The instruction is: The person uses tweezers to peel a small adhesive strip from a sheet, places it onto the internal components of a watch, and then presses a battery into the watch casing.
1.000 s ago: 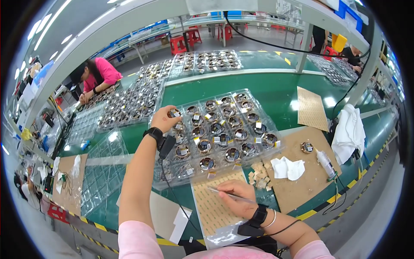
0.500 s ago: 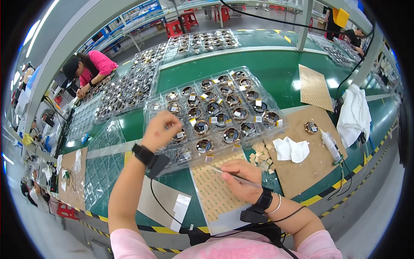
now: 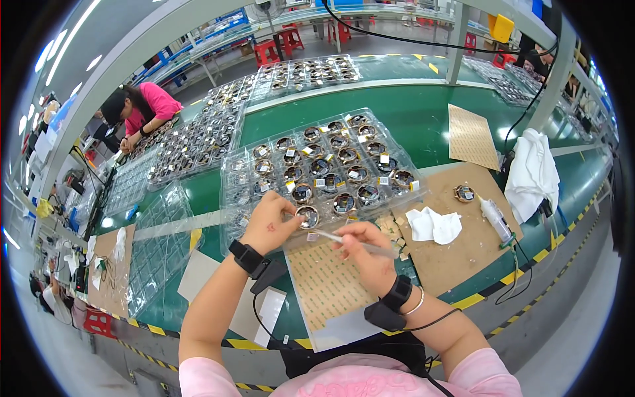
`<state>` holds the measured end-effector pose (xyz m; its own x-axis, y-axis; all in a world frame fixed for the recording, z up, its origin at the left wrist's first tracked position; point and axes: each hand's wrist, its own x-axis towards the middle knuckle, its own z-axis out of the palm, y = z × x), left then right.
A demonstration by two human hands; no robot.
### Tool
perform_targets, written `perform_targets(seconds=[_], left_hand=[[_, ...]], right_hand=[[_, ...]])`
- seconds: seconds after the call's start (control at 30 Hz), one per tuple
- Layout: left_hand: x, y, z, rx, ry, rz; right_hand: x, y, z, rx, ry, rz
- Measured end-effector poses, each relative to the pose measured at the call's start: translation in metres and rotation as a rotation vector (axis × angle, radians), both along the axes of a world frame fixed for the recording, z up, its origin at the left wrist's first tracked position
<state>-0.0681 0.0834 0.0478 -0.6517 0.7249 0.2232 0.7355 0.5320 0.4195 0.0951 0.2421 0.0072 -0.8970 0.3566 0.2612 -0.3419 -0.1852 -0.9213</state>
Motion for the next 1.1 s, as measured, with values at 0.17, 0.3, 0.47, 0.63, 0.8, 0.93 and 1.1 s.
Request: perform_targets(seconds=[0.17, 0.3, 0.47, 0.63, 0.8, 0.93, 1.1], left_hand=[[0.001, -0.013, -0.005, 0.415, -0.434, 0.001], [0.03, -0.018, 0.008, 0.835, -0.936, 0.025], [0.068, -0.042, -0.003, 0.792, -1.23, 0.013], [0.083, -0.052, -0.043, 0.657, -1.278, -0.036], [0.086, -0.056, -0.06, 0.664, -1.025, -0.039], [0.076, -0.063, -0.052, 0.418, -0.893, -0.045], [0.072, -0.066, -0.049, 0.349, -0.833, -0.141]], right_hand=[[-0.005, 0.015, 0.012, -0.645, -0.001, 0.322], [-0.008, 0.021, 0.006, -0.859, 0.02, 0.421], [-0.008, 0.02, -0.007, -0.836, 0.016, 0.418], [-0.007, 0.007, -0.001, -0.429, -0.166, 0.329], [-0.004, -0.005, -0.002, -0.087, -0.277, 0.371], [-0.005, -0.015, -0.014, 0.104, -0.279, 0.393], [-0.008, -0.024, -0.017, 0.248, -0.225, 0.354]])
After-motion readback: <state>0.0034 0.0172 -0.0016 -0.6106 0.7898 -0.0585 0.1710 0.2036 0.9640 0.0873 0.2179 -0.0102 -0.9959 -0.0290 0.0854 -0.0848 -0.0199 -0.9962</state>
